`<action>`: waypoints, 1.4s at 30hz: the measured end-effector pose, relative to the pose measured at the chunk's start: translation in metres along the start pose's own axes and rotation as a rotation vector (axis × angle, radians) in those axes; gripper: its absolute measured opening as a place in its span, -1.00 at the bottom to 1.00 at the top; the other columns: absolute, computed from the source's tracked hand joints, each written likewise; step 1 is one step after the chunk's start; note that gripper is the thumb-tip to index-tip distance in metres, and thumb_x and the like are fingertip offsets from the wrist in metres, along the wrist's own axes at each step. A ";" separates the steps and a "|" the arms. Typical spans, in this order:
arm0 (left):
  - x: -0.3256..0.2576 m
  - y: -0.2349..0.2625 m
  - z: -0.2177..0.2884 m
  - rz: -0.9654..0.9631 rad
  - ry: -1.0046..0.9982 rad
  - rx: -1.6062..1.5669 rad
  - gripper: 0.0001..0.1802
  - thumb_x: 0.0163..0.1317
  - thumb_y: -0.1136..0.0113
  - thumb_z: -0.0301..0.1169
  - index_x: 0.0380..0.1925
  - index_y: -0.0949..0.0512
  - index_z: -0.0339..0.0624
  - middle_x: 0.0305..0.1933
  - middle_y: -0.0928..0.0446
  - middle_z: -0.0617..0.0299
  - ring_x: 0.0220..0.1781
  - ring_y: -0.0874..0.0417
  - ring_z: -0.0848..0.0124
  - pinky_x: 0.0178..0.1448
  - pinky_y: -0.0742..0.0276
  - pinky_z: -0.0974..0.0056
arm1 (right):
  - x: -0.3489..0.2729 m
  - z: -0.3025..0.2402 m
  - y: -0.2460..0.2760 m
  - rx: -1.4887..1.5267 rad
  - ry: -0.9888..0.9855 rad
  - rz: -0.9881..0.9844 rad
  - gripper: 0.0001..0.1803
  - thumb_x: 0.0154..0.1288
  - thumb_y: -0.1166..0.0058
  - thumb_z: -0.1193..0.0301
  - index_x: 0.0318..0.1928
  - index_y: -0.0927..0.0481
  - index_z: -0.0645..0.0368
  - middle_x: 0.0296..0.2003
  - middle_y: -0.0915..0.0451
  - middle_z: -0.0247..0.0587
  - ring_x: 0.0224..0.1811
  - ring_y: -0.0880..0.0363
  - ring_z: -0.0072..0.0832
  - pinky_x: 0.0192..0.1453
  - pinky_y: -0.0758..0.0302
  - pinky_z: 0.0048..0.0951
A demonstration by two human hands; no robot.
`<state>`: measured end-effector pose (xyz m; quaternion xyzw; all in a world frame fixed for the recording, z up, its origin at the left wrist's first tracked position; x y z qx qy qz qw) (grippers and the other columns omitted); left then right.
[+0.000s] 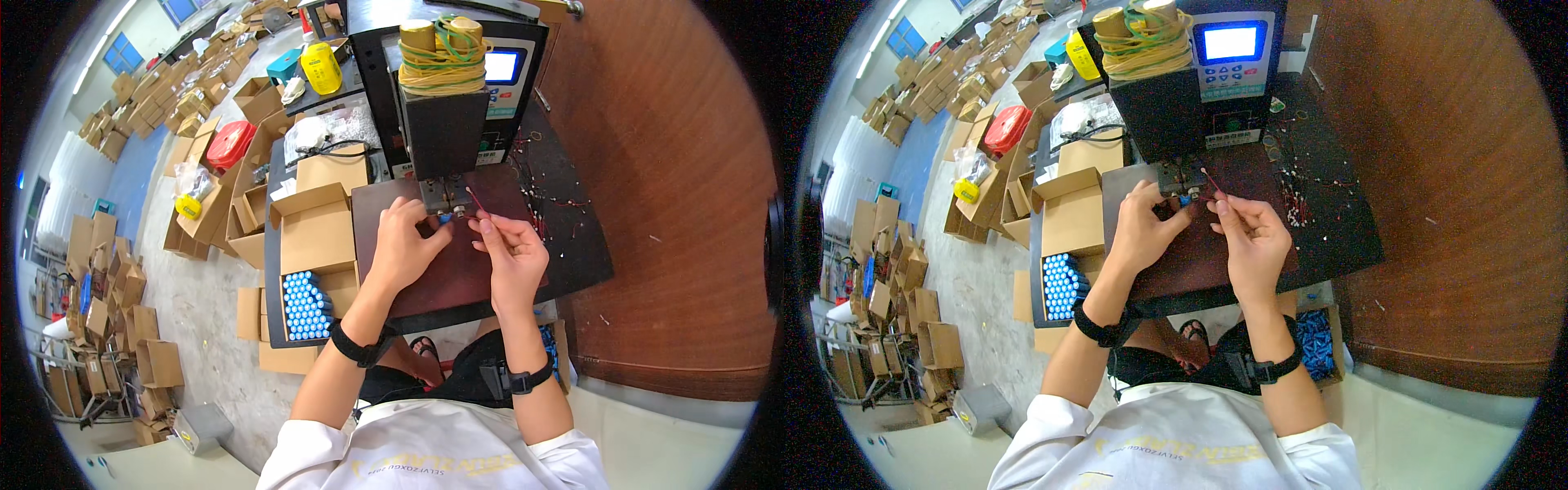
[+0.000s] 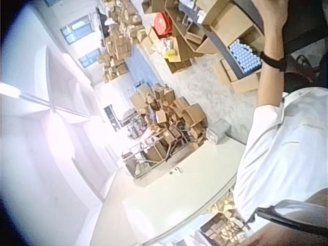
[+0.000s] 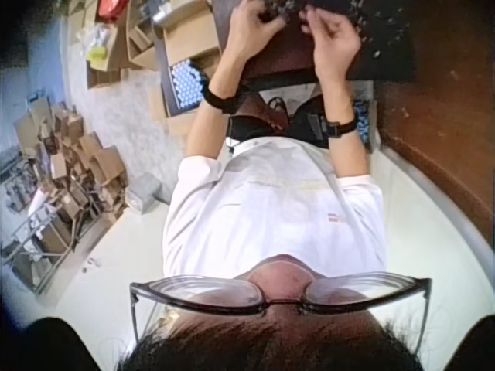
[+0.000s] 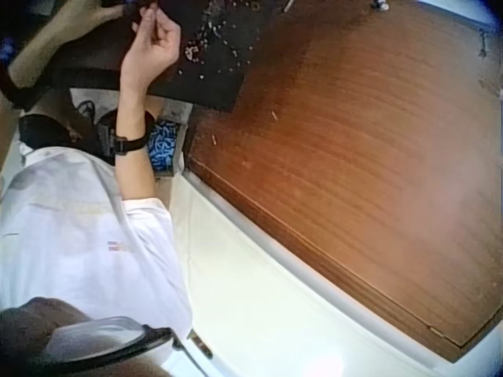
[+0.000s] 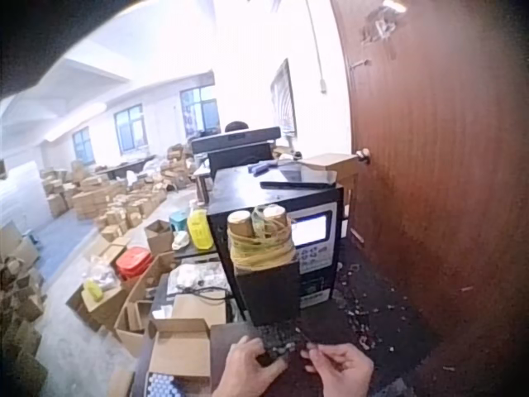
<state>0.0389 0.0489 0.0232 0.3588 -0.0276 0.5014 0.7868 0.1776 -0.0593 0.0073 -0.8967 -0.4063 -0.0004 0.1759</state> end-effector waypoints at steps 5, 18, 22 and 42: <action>0.000 0.000 0.001 0.001 0.023 0.034 -0.79 0.02 -0.41 -0.31 -0.46 -0.68 -0.23 -0.45 -0.59 0.17 -0.25 -0.52 0.15 -0.15 -0.37 0.09 | -0.001 -0.001 0.001 -0.007 0.008 -0.009 -0.86 0.40 -0.22 0.55 -0.09 -0.59 0.33 -0.06 -0.72 0.02 -0.07 -0.76 -0.32 -0.12 -0.72 -0.47; -0.019 0.019 0.004 -0.086 -0.037 -0.027 -0.70 0.06 -0.25 -0.50 -0.16 -0.71 -0.24 -0.20 -0.67 0.04 -0.12 -0.66 0.18 -0.01 -0.55 0.17 | -0.052 -0.065 0.087 -0.368 0.113 0.267 -0.82 0.42 -0.22 0.48 -0.04 -0.62 0.28 -0.07 -0.74 -0.07 -0.08 -0.75 -0.45 -0.19 -0.54 -0.59; -0.049 0.074 -0.018 -0.071 0.213 -0.087 -0.74 0.15 -0.10 -0.56 -0.17 -0.68 -0.32 -0.27 -0.64 0.16 -0.24 -0.61 0.44 -0.06 -0.59 0.31 | -0.105 -0.086 0.191 -0.606 0.144 0.407 -0.83 0.46 -0.18 0.46 -0.04 -0.61 0.29 -0.02 -0.73 -0.06 -0.04 -0.71 -0.50 -0.14 -0.52 -0.62; -0.107 0.106 -0.084 -0.309 0.306 1.131 -0.77 0.08 -0.42 -0.28 -0.35 -0.69 -0.19 -0.19 -0.59 0.06 0.01 -0.58 0.08 0.02 -0.56 0.03 | -0.076 -0.068 0.184 -0.494 0.133 0.341 -0.92 0.34 -0.29 0.56 -0.18 -0.66 0.24 -0.21 -0.69 -0.31 -0.19 -0.60 -0.64 -0.06 -0.50 -0.61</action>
Point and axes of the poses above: each hand's wrist, its own x-axis towards the middle knuckle, its own y-axis out of the back of the hand, z = x × y, the point moved 6 cm from there along x, towards the middle knuckle
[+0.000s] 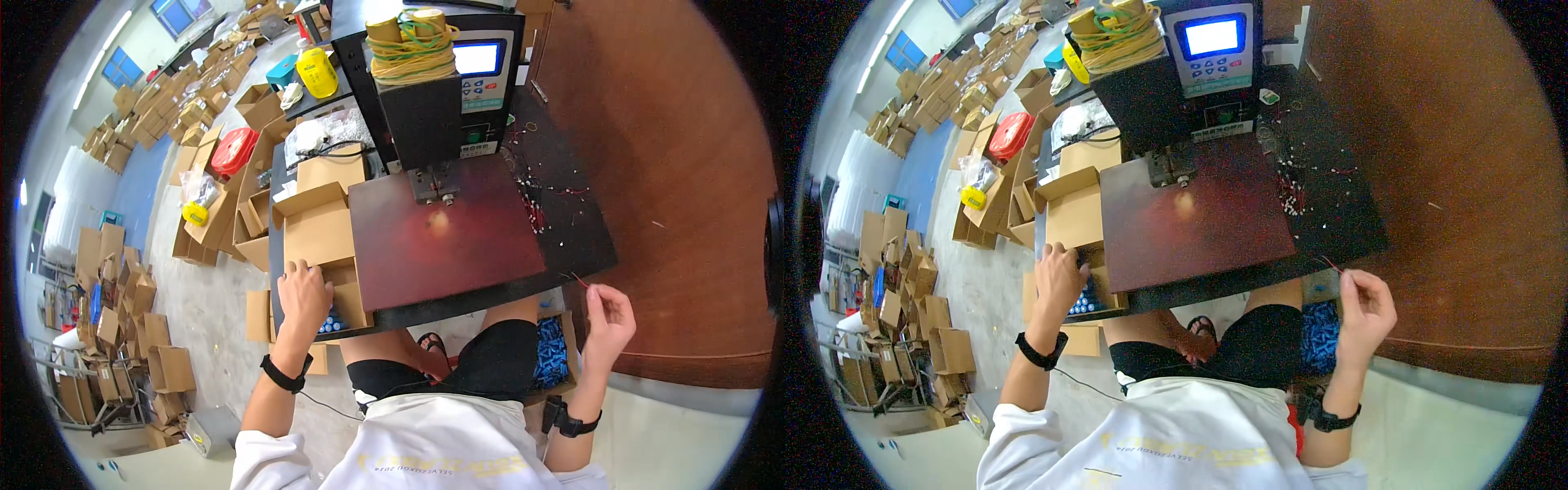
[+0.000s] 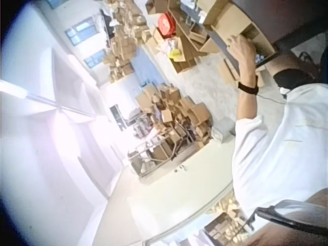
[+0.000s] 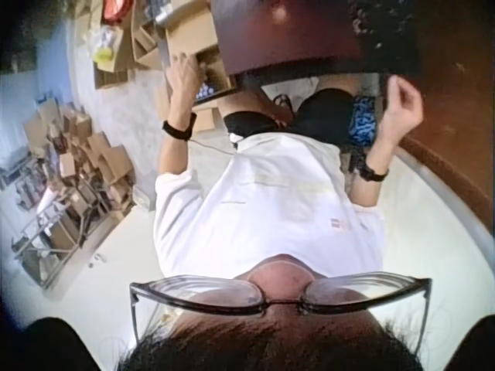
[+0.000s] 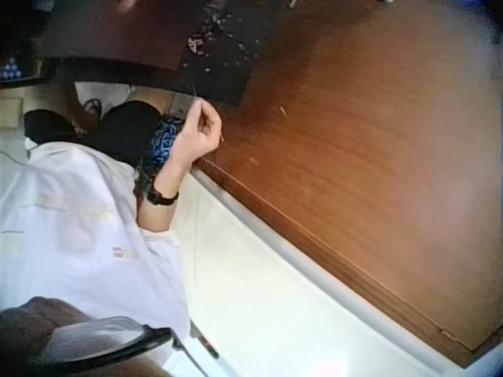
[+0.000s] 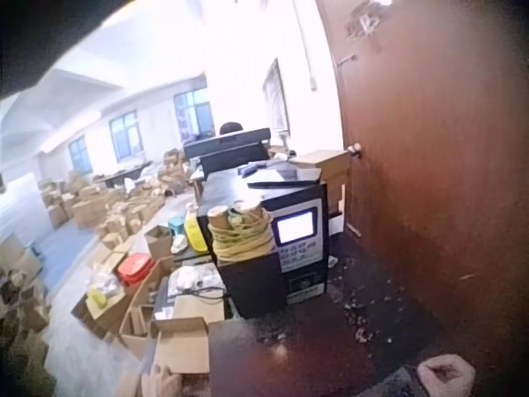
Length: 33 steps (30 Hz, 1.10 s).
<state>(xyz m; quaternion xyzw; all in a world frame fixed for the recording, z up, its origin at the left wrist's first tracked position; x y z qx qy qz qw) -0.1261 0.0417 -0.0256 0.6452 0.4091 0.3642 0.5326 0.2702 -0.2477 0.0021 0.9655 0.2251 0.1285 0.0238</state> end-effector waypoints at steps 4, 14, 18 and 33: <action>-0.010 0.001 0.006 -0.071 -0.152 -0.045 -0.75 0.05 -0.44 -0.19 -0.37 -0.73 -0.10 -0.14 -0.59 0.07 0.07 -0.57 0.09 0.07 -0.55 0.04 | 0.014 -0.024 -0.060 0.169 0.063 -0.097 -0.88 0.29 -0.30 0.63 -0.19 -0.65 0.26 -0.22 -0.69 -0.31 -0.22 -0.59 -0.65 -0.15 -0.49 -0.63; -0.016 -0.020 0.021 -0.148 -0.235 0.091 -0.81 0.10 -0.35 -0.29 -0.48 -0.72 -0.20 -0.24 -0.62 0.08 0.03 -0.60 0.15 0.01 -0.56 0.04 | 0.029 -0.016 -0.145 0.393 -0.007 -0.221 -0.88 0.30 -0.28 0.62 -0.19 -0.63 0.24 -0.25 -0.69 -0.31 -0.37 -0.49 -0.74 -0.35 -0.38 -0.68; -0.018 -0.018 0.036 -0.198 -0.276 0.272 -0.84 0.21 -0.23 -0.32 -0.39 -0.74 -0.10 -0.19 -0.62 0.15 0.02 -0.60 0.19 -0.03 -0.55 0.07 | 0.026 -0.011 -0.147 0.380 0.008 -0.235 -0.89 0.32 -0.28 0.62 -0.18 -0.62 0.25 -0.21 -0.70 -0.29 -0.25 -0.57 -0.70 -0.14 -0.46 -0.67; 0.026 0.088 0.030 -0.115 -0.340 -0.761 -0.73 0.22 -0.33 -0.50 -0.06 -0.62 -0.28 -0.15 -0.59 0.06 -0.11 -0.63 0.22 -0.06 -0.53 0.15 | 0.028 -0.012 -0.148 0.404 0.005 -0.274 -0.85 0.30 -0.28 0.67 -0.23 -0.57 0.21 -0.14 -0.71 -0.20 -0.19 -0.57 -0.69 -0.10 -0.46 -0.67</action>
Point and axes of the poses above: each hand's wrist, its own x-axis towards the middle knuckle, its own y-axis out of the back of the hand, z = x × y, the point moved 6 cm from there along x, towards the middle knuckle
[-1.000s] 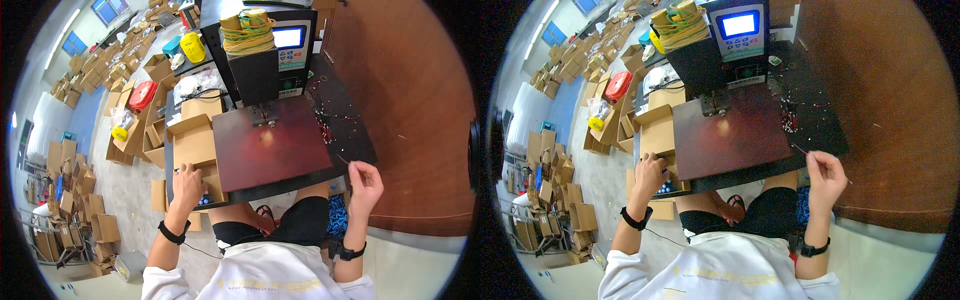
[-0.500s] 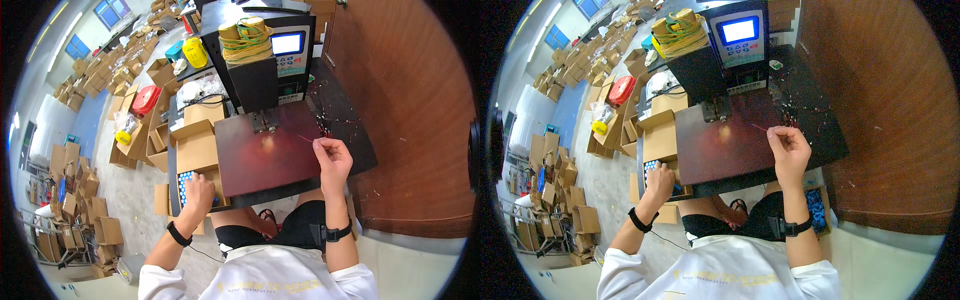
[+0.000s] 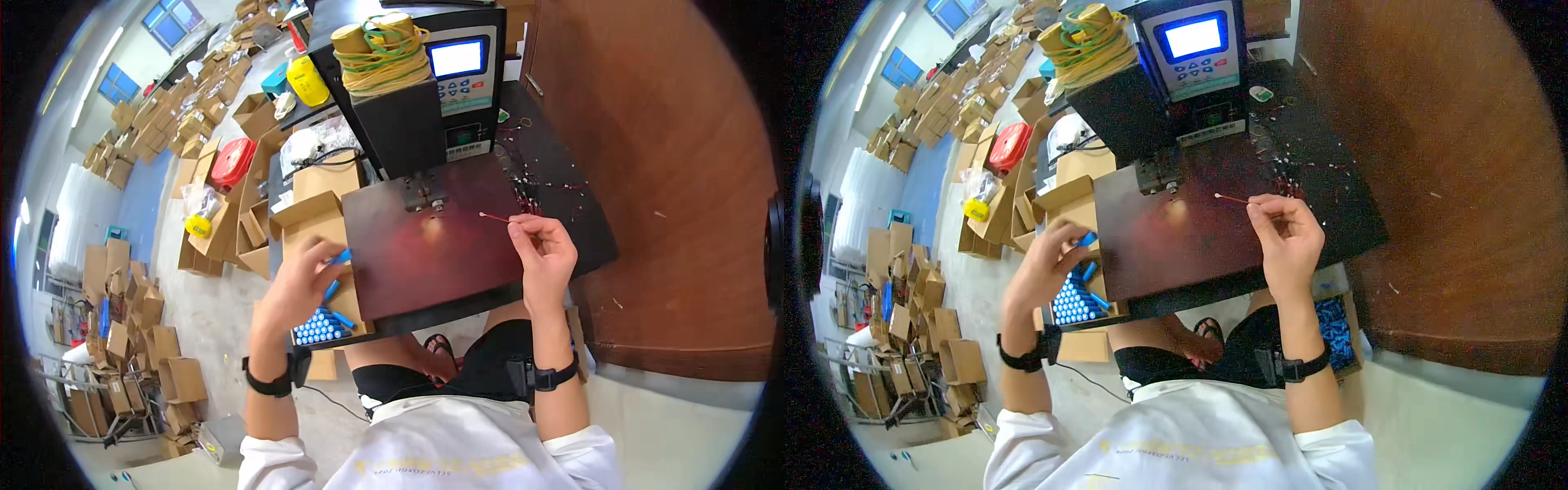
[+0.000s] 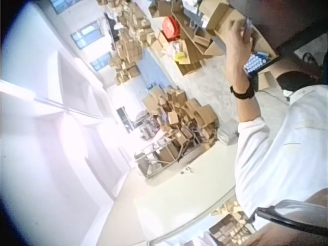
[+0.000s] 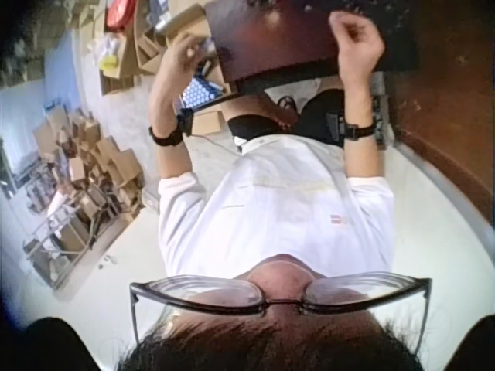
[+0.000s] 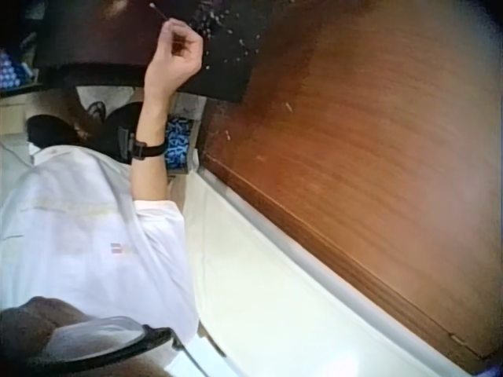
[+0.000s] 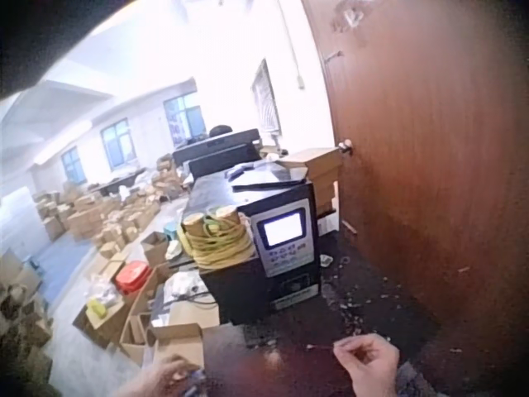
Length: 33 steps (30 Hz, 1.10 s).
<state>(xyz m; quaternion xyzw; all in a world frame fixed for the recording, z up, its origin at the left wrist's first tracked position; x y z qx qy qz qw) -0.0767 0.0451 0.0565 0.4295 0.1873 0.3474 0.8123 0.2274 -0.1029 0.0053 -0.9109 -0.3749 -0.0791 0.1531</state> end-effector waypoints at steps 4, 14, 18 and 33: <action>0.033 -0.033 0.027 0.127 -0.029 -0.310 -0.69 0.14 -0.47 -0.40 -0.14 -0.66 -0.28 -0.27 -0.62 0.14 -0.19 -0.62 0.37 -0.10 -0.50 0.26 | -0.002 0.001 -0.001 -0.013 0.000 0.004 -0.85 0.30 -0.29 0.65 -0.24 -0.57 0.20 -0.13 -0.71 -0.20 -0.19 -0.56 -0.69 -0.10 -0.46 -0.67; 0.076 -0.068 0.051 0.372 -0.115 -0.323 -0.76 0.04 -0.48 -0.38 -0.36 -0.70 -0.33 -0.34 -0.61 0.01 -0.26 -0.59 0.13 -0.13 -0.52 0.18 | 0.000 0.000 -0.006 -0.045 -0.003 0.019 -0.85 0.30 -0.30 0.64 -0.27 -0.57 0.20 -0.12 -0.72 -0.18 -0.22 -0.56 -0.70 -0.13 -0.45 -0.67; 0.078 -0.068 0.050 0.365 -0.097 -0.312 -0.72 0.06 -0.48 -0.36 -0.26 -0.70 -0.27 -0.30 -0.62 0.02 -0.22 -0.63 0.13 -0.08 -0.54 0.18 | 0.000 -0.002 -0.007 -0.100 0.040 0.039 -0.85 0.29 -0.30 0.65 -0.31 -0.57 0.20 -0.13 -0.72 -0.18 -0.21 -0.58 -0.69 -0.13 -0.46 -0.67; 0.078 -0.066 0.054 0.385 -0.112 -0.294 -0.77 0.04 -0.42 -0.40 -0.29 -0.71 -0.26 -0.32 -0.63 0.07 -0.22 -0.58 0.13 -0.12 -0.53 0.15 | 0.001 0.001 -0.009 -0.109 0.074 0.066 -0.85 0.29 -0.30 0.64 -0.34 -0.57 0.20 -0.14 -0.73 -0.18 -0.19 -0.60 -0.66 -0.11 -0.47 -0.65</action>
Point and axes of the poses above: each hand's wrist, its own x-axis towards the middle knuckle, its own y-axis out of the back of the hand, z = x × y, the point moved 6 cm from there along x, towards the middle knuckle
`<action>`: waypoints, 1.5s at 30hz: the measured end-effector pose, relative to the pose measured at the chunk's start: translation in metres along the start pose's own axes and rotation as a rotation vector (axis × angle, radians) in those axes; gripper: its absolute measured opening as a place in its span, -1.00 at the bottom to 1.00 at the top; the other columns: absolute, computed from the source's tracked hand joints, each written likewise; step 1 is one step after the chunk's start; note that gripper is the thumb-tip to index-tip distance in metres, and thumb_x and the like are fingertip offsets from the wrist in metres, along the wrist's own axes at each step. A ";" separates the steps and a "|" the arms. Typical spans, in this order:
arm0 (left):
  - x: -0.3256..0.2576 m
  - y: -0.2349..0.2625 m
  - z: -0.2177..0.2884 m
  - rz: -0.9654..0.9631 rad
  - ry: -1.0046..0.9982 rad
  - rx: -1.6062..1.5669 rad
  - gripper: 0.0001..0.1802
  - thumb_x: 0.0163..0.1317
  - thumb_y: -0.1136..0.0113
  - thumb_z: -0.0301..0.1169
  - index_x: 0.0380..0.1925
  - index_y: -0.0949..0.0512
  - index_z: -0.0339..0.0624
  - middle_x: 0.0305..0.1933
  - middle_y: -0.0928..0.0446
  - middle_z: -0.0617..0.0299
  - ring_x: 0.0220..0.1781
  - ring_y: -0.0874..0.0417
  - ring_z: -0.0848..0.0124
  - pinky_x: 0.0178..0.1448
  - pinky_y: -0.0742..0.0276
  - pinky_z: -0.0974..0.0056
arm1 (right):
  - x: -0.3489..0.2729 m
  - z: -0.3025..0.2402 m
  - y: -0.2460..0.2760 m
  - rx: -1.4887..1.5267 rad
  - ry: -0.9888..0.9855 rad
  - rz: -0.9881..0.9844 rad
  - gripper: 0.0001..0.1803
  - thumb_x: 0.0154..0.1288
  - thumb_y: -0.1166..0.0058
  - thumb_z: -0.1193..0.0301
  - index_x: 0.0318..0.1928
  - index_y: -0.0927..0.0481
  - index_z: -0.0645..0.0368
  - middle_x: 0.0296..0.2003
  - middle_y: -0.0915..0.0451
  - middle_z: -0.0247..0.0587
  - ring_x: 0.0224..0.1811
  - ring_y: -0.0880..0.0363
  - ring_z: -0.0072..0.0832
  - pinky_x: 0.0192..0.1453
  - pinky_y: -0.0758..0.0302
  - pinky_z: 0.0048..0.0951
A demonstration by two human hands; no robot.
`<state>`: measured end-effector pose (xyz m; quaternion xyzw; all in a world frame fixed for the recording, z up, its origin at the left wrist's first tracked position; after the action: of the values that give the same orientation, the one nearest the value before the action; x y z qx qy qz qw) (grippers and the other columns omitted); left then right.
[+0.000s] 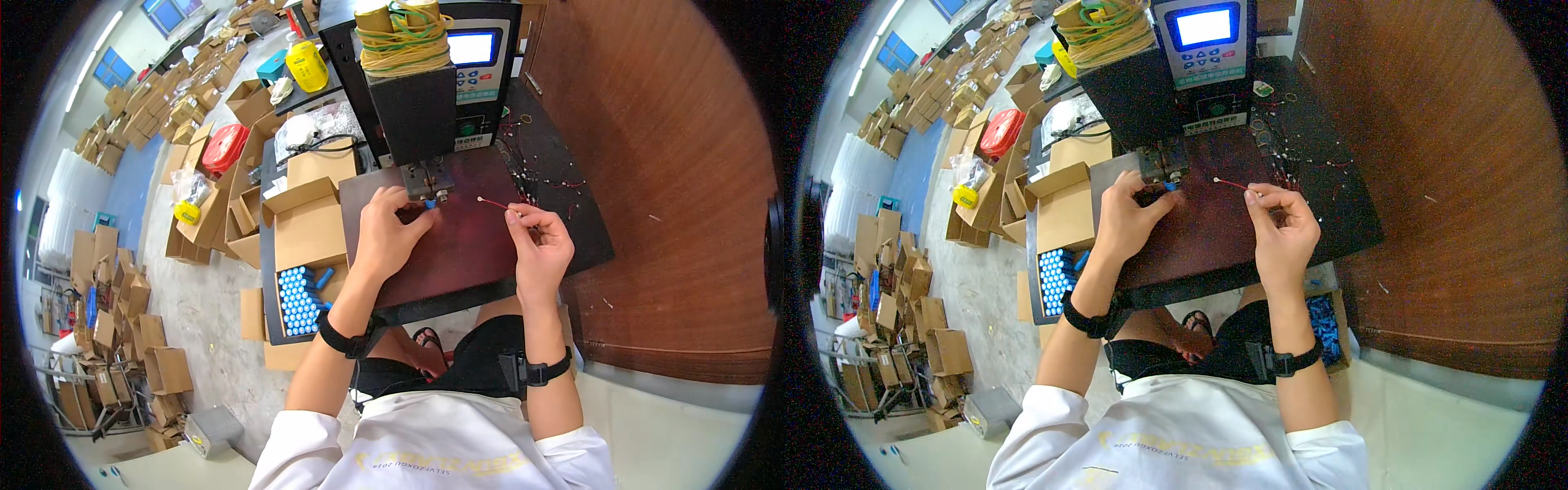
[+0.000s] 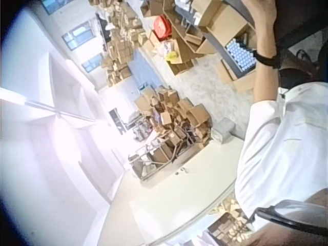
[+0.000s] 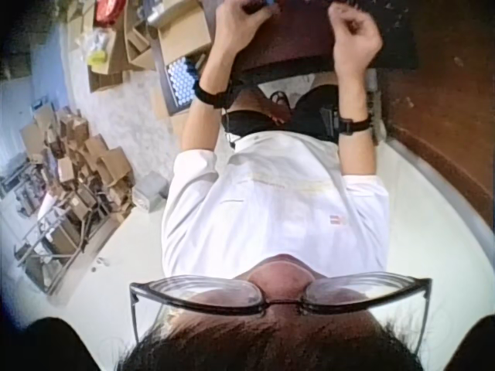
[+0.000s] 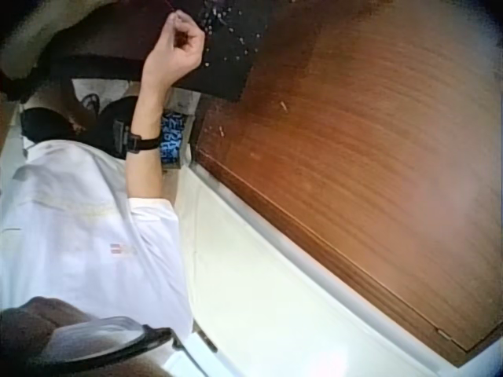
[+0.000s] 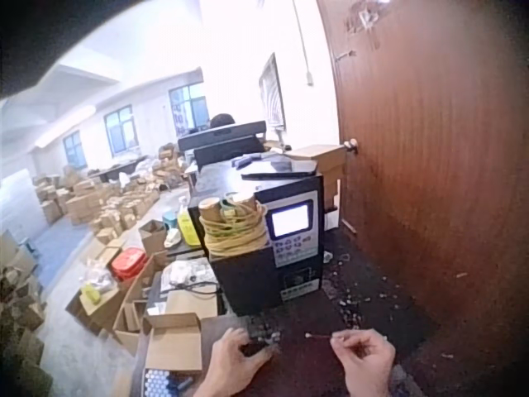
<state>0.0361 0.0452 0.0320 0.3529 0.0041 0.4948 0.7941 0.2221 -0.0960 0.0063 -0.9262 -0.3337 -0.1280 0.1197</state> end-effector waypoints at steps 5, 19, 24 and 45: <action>-0.001 0.000 -0.003 -0.007 0.037 0.044 -0.76 0.04 -0.43 -0.38 -0.30 -0.71 -0.27 -0.33 -0.63 0.05 -0.21 -0.58 0.11 -0.12 -0.53 0.13 | 0.000 0.000 -0.001 0.019 -0.006 -0.005 -0.85 0.29 -0.30 0.65 -0.34 -0.57 0.21 -0.15 -0.72 -0.17 -0.18 -0.61 -0.66 -0.10 -0.47 -0.65; -0.002 -0.001 -0.006 -0.026 0.048 0.030 -0.66 0.08 -0.50 -0.29 -0.17 -0.72 -0.19 -0.24 -0.64 0.01 -0.22 -0.67 0.13 -0.05 -0.55 0.19 | 0.000 0.000 -0.001 0.000 -0.002 0.002 -0.85 0.28 -0.30 0.65 -0.33 -0.56 0.21 -0.15 -0.73 -0.17 -0.15 -0.63 -0.63 -0.08 -0.48 -0.64; -0.002 -0.001 -0.006 -0.037 0.068 0.034 -0.66 0.07 -0.49 -0.30 -0.16 -0.72 -0.19 -0.24 -0.64 0.01 -0.20 -0.68 0.13 -0.04 -0.55 0.19 | 0.000 -0.002 -0.002 0.012 0.012 0.000 -0.85 0.28 -0.30 0.65 -0.33 -0.57 0.21 -0.15 -0.73 -0.16 -0.15 -0.63 -0.63 -0.09 -0.47 -0.65; -0.005 -0.004 -0.009 -0.039 0.132 -0.089 -0.61 0.13 -0.47 -0.30 -0.16 -0.57 -0.33 -0.27 -0.68 0.00 -0.28 -0.63 0.41 -0.16 -0.54 0.24 | -0.002 -0.006 -0.009 0.125 -0.059 -0.020 -0.83 0.29 -0.27 0.66 -0.25 -0.54 0.20 -0.18 -0.69 -0.21 -0.16 -0.61 -0.63 -0.02 -0.51 -0.61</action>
<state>0.0332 0.0453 0.0216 0.2838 0.0413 0.5009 0.8166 0.2144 -0.0923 0.0123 -0.9169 -0.3536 -0.0808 0.1663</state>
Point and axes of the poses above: each hand's wrist, its own x-axis towards the middle knuckle, its own y-axis out of the back of the hand, z = x × y, the point moved 6 cm from there along x, towards the middle knuckle
